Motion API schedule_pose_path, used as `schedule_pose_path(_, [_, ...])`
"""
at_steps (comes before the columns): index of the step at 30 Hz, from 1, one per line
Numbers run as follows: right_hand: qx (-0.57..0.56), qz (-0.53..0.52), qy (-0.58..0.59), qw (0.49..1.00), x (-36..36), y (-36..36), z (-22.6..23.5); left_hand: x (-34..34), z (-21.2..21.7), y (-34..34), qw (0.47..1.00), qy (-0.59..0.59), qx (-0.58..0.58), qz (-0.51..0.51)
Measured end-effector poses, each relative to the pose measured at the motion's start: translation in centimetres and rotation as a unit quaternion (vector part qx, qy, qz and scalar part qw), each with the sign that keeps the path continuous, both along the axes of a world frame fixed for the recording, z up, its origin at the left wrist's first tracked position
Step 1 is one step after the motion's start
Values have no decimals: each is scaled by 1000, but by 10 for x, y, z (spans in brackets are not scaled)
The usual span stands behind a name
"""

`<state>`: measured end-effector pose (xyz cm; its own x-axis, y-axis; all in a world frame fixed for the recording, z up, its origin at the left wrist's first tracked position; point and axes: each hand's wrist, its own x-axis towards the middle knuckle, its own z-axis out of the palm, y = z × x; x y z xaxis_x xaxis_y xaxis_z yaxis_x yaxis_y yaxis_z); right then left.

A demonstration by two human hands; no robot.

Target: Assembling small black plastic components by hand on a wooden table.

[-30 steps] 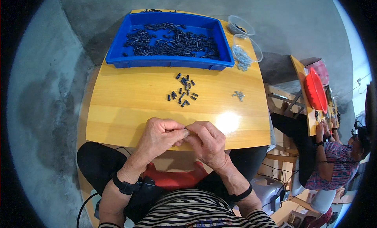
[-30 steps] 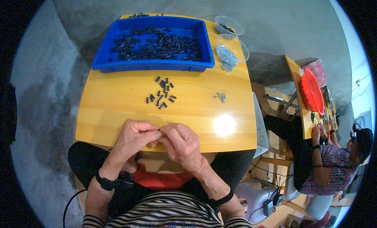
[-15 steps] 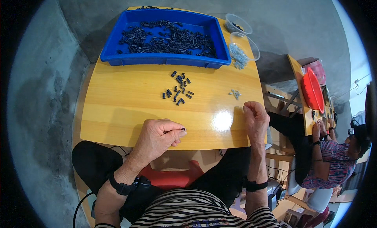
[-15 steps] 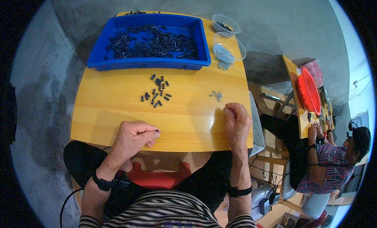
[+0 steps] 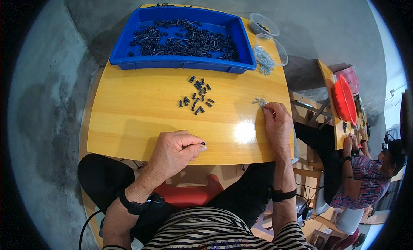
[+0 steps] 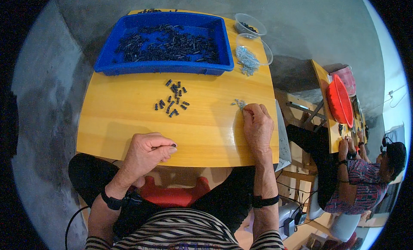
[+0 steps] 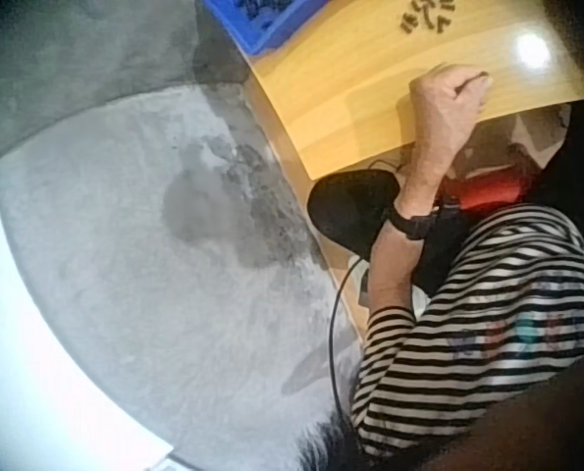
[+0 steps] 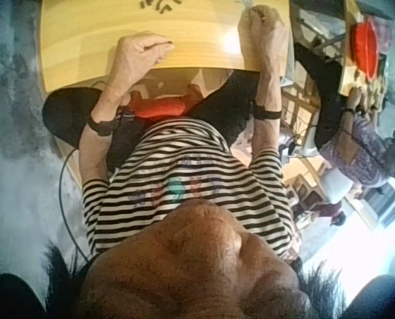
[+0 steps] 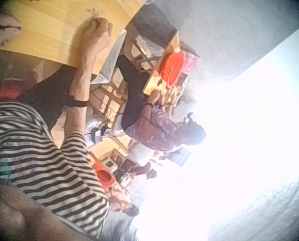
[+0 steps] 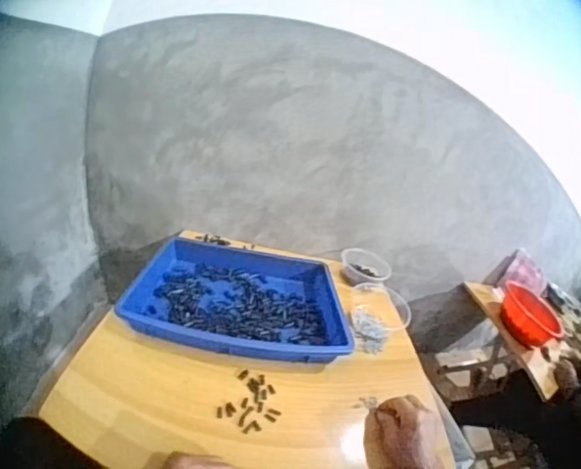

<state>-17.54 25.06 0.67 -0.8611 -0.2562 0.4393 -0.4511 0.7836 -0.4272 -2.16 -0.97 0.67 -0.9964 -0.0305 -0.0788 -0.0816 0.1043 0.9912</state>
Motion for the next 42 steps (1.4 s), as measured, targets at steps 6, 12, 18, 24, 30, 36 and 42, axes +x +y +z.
schedule_pose_path(6, [45, 10, 21, 999, -2, 1, 1, 0, -2, 1, 999, 18, -29, -1])
schedule_pose_path(12, [73, 12, 30, 997, 7, 12, -3, 1, -7, 1, 996, 56, -64, -2])
schedule_pose_path(18, [56, -10, -2, 998, 11, 13, 0, 0, -5, 1, 995, 61, -73, -3])
schedule_pose_path(24, [34, -40, 13, 999, 7, 13, -8, 0, -2, 2, 993, 67, -94, 8])
schedule_pose_path(30, [-21, -37, 26, 999, 5, 19, -12, -1, -3, 3, 989, 93, -115, 8])
schedule_pose_path(36, [-395, 73, -290, 868, 35, 12, 15, 4, -3, 2, 987, 105, -121, 15])
schedule_pose_path(42, [-473, 174, -396, 768, 71, -23, 24, 3, 4, 12, 996, 1, 73, 42])
